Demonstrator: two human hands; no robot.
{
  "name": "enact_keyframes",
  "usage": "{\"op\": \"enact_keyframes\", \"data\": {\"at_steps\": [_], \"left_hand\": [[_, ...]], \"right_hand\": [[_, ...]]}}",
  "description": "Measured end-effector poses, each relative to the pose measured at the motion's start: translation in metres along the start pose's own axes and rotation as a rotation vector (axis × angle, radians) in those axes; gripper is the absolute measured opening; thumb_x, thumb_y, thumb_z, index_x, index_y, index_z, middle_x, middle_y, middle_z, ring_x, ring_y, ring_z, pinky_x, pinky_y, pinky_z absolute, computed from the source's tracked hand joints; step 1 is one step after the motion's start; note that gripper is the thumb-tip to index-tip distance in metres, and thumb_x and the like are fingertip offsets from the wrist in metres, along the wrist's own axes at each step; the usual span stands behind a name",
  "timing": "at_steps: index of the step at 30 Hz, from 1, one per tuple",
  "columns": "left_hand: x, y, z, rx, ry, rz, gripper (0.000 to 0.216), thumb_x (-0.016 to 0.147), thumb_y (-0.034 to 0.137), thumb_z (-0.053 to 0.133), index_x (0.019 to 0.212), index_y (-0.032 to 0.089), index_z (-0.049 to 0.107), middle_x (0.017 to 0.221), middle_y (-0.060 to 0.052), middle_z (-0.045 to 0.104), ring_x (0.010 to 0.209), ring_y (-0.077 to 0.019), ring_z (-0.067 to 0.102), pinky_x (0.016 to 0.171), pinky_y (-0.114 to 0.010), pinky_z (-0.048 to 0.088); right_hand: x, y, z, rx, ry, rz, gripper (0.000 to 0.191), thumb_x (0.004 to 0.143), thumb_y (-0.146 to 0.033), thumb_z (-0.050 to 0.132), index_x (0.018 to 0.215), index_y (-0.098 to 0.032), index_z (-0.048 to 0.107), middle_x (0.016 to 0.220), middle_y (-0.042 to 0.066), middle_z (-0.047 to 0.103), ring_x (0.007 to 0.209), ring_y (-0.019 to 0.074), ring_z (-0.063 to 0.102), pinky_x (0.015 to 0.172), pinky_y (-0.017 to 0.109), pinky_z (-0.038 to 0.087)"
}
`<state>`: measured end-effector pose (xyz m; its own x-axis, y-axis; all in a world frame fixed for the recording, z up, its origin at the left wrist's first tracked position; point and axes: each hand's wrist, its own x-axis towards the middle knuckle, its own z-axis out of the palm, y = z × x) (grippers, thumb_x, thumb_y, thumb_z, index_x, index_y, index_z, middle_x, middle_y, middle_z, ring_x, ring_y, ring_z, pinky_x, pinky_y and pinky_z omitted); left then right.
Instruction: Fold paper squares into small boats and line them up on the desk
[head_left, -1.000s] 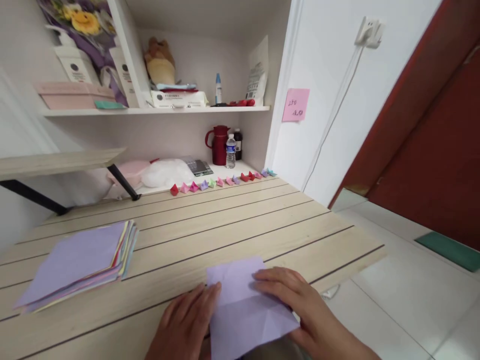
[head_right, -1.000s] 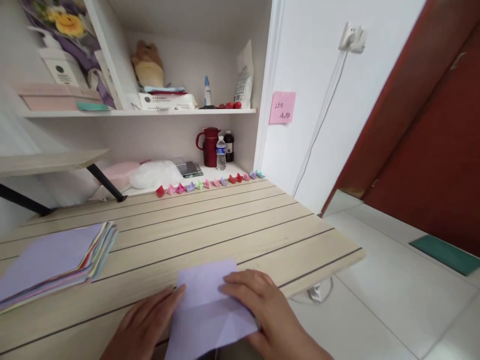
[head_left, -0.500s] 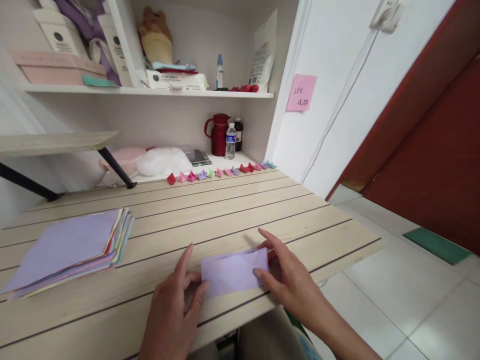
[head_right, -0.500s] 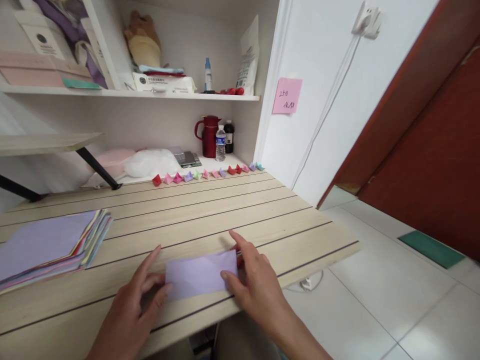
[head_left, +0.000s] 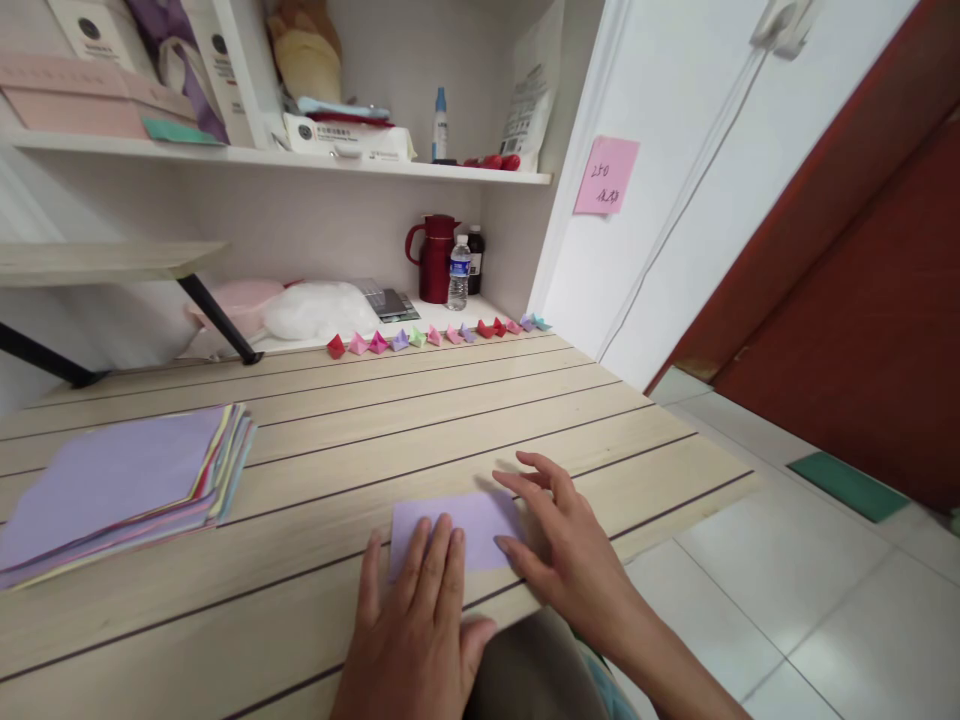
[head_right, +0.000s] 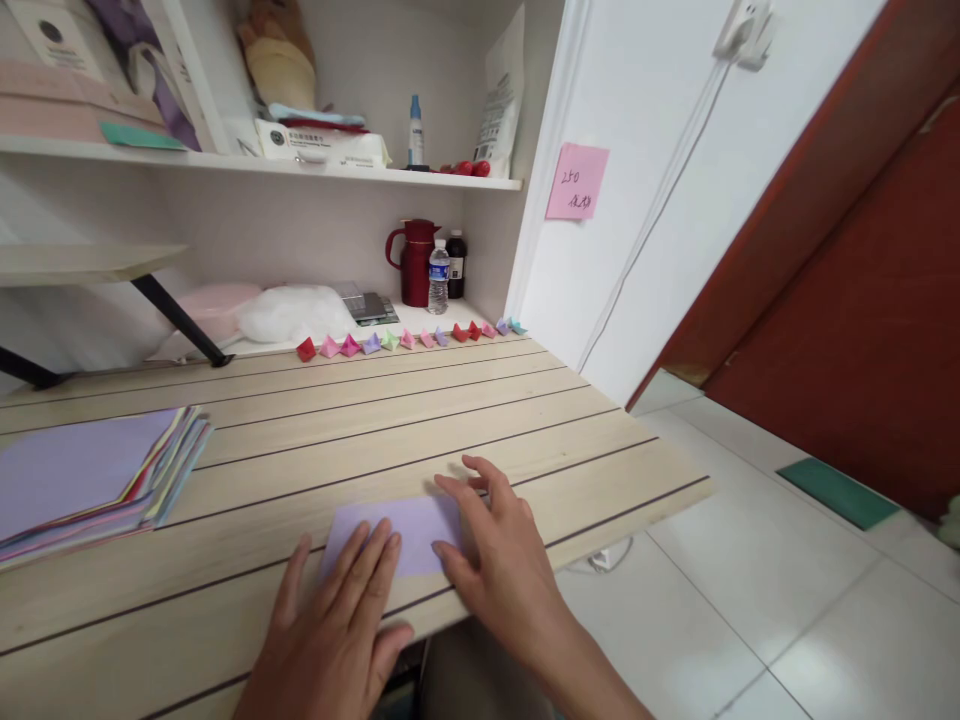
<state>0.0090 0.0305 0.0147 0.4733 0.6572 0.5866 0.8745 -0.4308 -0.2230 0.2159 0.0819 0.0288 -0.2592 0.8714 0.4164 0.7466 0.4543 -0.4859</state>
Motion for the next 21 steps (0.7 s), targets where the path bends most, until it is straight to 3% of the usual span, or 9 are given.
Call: {"op": "enact_keyframes", "data": {"at_steps": [3, 6, 8, 11, 14, 17, 21], "left_hand": [[-0.009, -0.002, 0.008, 0.003, -0.025, 0.052, 0.049, 0.09, 0.038, 0.053, 0.133, 0.015, 0.055, 0.141, -0.013, 0.058, 0.127, -0.0288, 0.056, 0.121, -0.056, -0.007], [-0.025, 0.002, 0.01, 0.013, -0.028, 0.015, 0.05, 0.088, 0.024, 0.05, 0.138, 0.016, 0.05, 0.142, -0.012, 0.056, 0.131, -0.0273, 0.053, 0.122, -0.056, -0.001], [-0.037, 0.01, 0.011, 0.028, 0.0, -0.041, 0.052, 0.087, 0.017, 0.049, 0.139, 0.015, 0.049, 0.14, -0.011, 0.058, 0.134, -0.0258, 0.05, 0.123, -0.053, 0.006], [-0.052, 0.019, 0.013, 0.016, 0.09, -0.073, 0.044, 0.091, 0.023, 0.047, 0.133, 0.01, 0.053, 0.134, -0.013, 0.064, 0.141, -0.0248, 0.041, 0.123, -0.044, 0.018], [-0.059, 0.02, 0.014, -0.055, 0.147, -0.069, 0.035, 0.094, 0.021, 0.044, 0.125, 0.009, 0.058, 0.128, -0.012, 0.068, 0.143, -0.0215, 0.037, 0.12, -0.037, 0.026], [-0.059, 0.015, 0.013, -0.086, 0.175, -0.059, 0.032, 0.093, 0.014, 0.046, 0.121, 0.009, 0.061, 0.128, -0.012, 0.067, 0.14, -0.0223, 0.042, 0.119, -0.038, 0.029], [-0.053, 0.011, 0.013, -0.018, 0.149, 0.012, 0.036, 0.091, 0.02, 0.052, 0.123, 0.007, 0.061, 0.13, -0.015, 0.066, 0.131, -0.026, 0.053, 0.121, -0.04, 0.023]], "right_hand": [[-0.003, 0.001, -0.012, -0.01, -0.127, -0.135, 0.052, 0.09, -0.044, 0.064, 0.138, -0.031, 0.049, 0.153, 0.01, 0.036, 0.138, 0.0338, 0.037, 0.108, 0.052, 0.039], [-0.006, 0.003, -0.023, -0.043, -0.336, -0.347, 0.071, 0.082, -0.062, 0.067, 0.144, -0.033, 0.045, 0.15, 0.008, 0.045, 0.142, 0.0353, 0.032, 0.114, 0.054, 0.028], [-0.007, 0.004, -0.025, -0.072, -0.396, -0.403, 0.071, 0.083, -0.058, 0.069, 0.145, -0.034, 0.043, 0.148, 0.007, 0.049, 0.139, 0.0345, 0.035, 0.113, 0.053, 0.027], [-0.008, 0.002, -0.026, -0.077, -0.387, -0.372, 0.061, 0.083, -0.032, 0.071, 0.14, -0.035, 0.049, 0.145, 0.005, 0.051, 0.131, 0.0321, 0.043, 0.106, 0.048, 0.035], [-0.005, -0.003, -0.026, -0.036, -0.377, -0.34, 0.063, 0.075, -0.012, 0.066, 0.132, -0.035, 0.057, 0.14, 0.004, 0.053, 0.126, 0.0304, 0.047, 0.101, 0.046, 0.037], [0.003, -0.004, -0.03, 0.078, -0.406, -0.329, 0.054, 0.076, -0.01, 0.063, 0.124, -0.034, 0.062, 0.134, 0.004, 0.057, 0.122, 0.0274, 0.05, 0.101, 0.044, 0.038], [0.018, 0.001, -0.029, 0.304, -0.42, -0.266, 0.025, 0.09, -0.023, 0.06, 0.112, -0.029, 0.068, 0.124, 0.006, 0.062, 0.118, 0.024, 0.054, 0.101, 0.042, 0.039]]}}
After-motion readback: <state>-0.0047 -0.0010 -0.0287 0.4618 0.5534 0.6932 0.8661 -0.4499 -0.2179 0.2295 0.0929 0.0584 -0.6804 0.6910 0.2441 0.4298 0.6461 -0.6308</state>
